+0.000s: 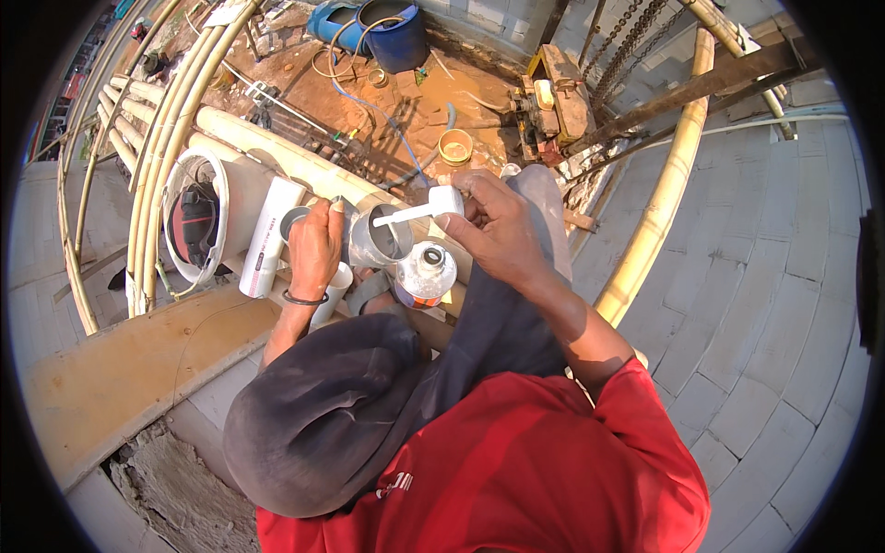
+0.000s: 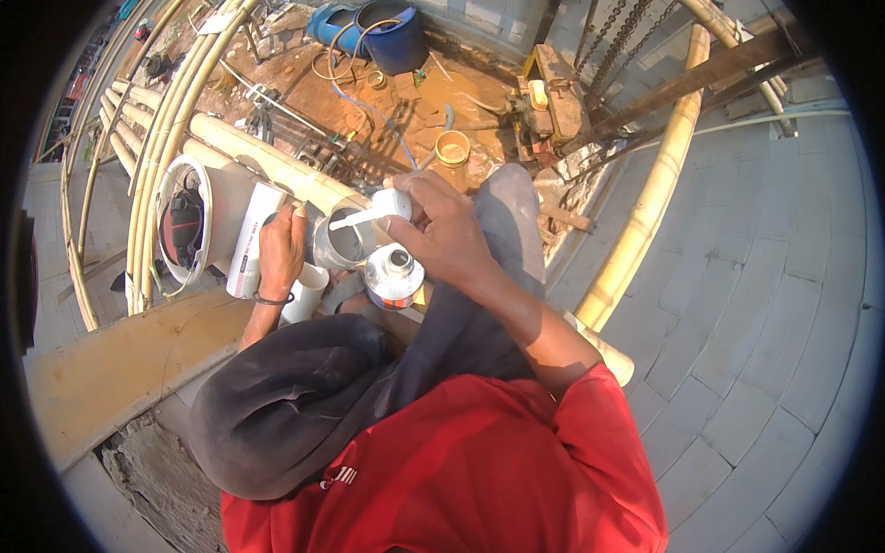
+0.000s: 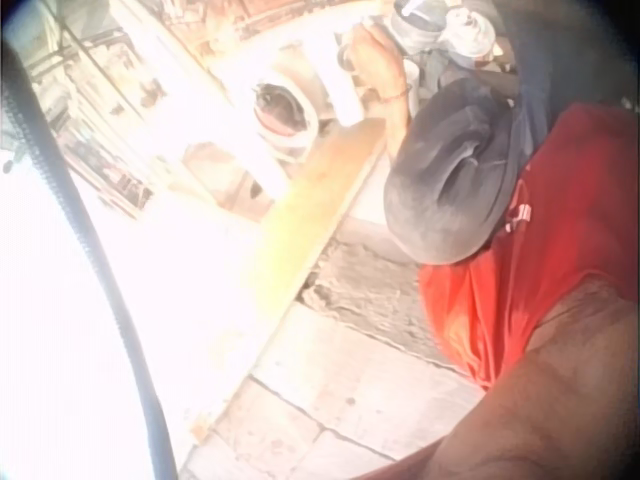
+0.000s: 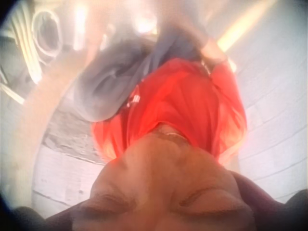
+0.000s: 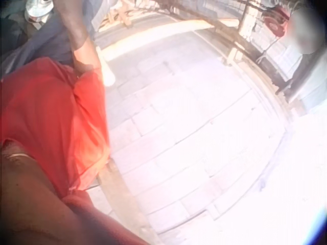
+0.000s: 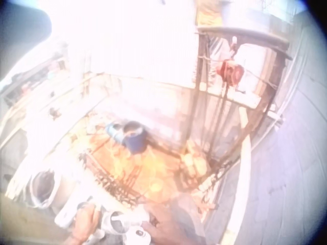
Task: The person assembles PVC pipe fittings by applying solvent cement to the ends of a pipe and a connector, then joining them together. The person repeats this process to attach additional fittings to the assembly.
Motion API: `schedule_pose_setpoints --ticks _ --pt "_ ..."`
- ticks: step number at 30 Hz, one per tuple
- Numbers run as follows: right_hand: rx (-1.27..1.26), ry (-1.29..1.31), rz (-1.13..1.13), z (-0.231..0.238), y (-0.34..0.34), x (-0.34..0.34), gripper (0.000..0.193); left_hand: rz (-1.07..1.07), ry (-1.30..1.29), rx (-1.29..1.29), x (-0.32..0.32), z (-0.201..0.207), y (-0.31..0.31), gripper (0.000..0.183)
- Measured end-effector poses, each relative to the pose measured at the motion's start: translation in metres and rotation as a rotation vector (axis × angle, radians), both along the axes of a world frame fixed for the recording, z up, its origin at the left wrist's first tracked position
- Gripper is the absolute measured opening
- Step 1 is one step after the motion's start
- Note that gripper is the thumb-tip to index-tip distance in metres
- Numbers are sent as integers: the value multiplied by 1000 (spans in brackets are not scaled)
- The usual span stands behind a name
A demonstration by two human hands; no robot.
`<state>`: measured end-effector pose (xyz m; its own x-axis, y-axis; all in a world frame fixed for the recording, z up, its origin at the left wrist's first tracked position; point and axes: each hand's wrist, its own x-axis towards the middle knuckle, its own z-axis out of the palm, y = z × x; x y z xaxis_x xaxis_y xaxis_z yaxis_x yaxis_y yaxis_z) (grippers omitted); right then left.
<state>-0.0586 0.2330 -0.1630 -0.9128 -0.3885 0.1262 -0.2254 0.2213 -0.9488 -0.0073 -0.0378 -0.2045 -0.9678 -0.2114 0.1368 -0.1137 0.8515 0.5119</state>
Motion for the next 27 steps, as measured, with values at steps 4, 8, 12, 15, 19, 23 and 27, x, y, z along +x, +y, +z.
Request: schedule_pose_setpoints --ticks 4,8,12,15,19,23,27 --pt "79 29 -43 -1 9 0 38 120 -56 58 -15 -22 -28 35" --pt "126 49 -31 -13 13 7 37 96 -92 170 -26 -63 -51 39" --pt "143 21 -27 -16 15 10 37 132 -380 58 -21 -89 -45 41" --pt "153 31 26 -23 14 12 37 152 -408 -45 -15 -103 -44 40" --pt "164 18 77 -29 15 15 37 159 -385 -136 -11 -99 -45 37" --pt "221 62 131 -31 13 16 38 143 -275 -209 0 -83 -35 27" --pt "327 195 208 -44 7 17 40 115 -187 -199 7 -77 -34 24"
